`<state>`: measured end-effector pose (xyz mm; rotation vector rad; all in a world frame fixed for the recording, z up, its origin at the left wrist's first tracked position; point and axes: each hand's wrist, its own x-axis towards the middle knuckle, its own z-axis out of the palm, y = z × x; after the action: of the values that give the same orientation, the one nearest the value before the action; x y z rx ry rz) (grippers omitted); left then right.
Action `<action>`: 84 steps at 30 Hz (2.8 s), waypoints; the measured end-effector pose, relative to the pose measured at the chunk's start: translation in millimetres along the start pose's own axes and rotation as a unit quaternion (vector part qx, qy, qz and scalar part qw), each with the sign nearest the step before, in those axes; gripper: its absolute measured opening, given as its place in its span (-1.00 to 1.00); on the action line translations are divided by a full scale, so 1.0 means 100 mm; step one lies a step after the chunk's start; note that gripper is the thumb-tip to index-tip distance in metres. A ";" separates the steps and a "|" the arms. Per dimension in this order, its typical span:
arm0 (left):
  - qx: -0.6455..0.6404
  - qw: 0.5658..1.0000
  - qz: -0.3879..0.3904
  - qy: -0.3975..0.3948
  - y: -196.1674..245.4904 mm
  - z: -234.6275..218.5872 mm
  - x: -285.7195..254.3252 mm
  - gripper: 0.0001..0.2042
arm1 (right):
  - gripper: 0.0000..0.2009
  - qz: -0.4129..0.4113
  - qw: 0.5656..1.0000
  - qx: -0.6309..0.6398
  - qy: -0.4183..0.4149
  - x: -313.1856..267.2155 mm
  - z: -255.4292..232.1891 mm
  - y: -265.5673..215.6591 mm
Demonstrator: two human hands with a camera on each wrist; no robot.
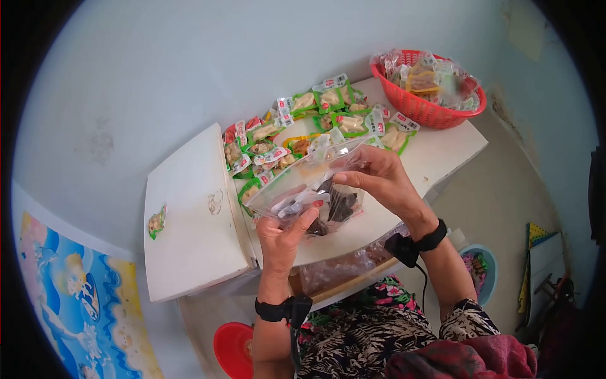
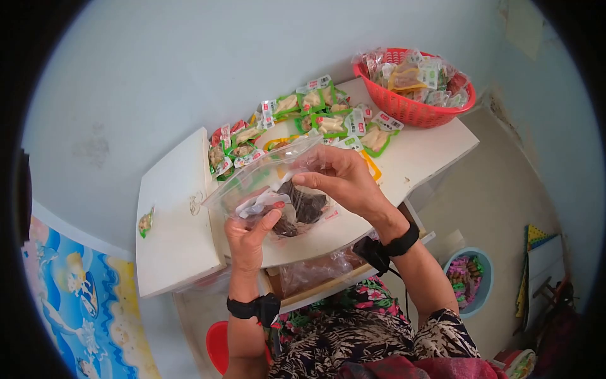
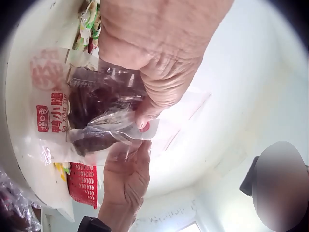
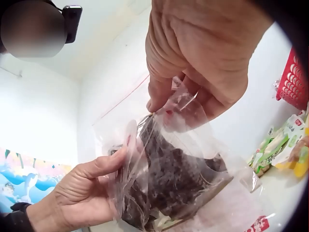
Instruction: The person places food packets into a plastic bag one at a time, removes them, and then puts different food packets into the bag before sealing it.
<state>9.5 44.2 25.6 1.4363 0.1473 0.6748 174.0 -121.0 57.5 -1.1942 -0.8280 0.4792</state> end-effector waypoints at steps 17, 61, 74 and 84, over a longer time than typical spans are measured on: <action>0.050 0.989 0.112 0.080 0.58 0.01 0.22 -0.78 | -0.80 -0.109 0.992 -0.005 0.056 0.13 0.05 -0.30; 0.541 0.765 0.343 -0.060 1.07 0.39 0.37 -0.89 | -0.81 -0.350 0.743 -0.569 0.049 0.04 0.36 -0.81; 0.521 0.781 0.338 -0.071 1.04 0.35 0.34 -0.95 | -0.88 -0.312 0.818 -0.471 0.110 -0.15 -0.28 -0.81; 0.580 0.732 0.344 -0.094 1.29 0.64 0.38 -0.81 | -0.87 -0.243 0.943 -0.211 0.081 -0.16 -0.15 -0.58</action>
<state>27.5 6.6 168.4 2.8465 -0.1936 1.1115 170.0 -160.7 105.4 -1.3369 -1.0728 -0.2129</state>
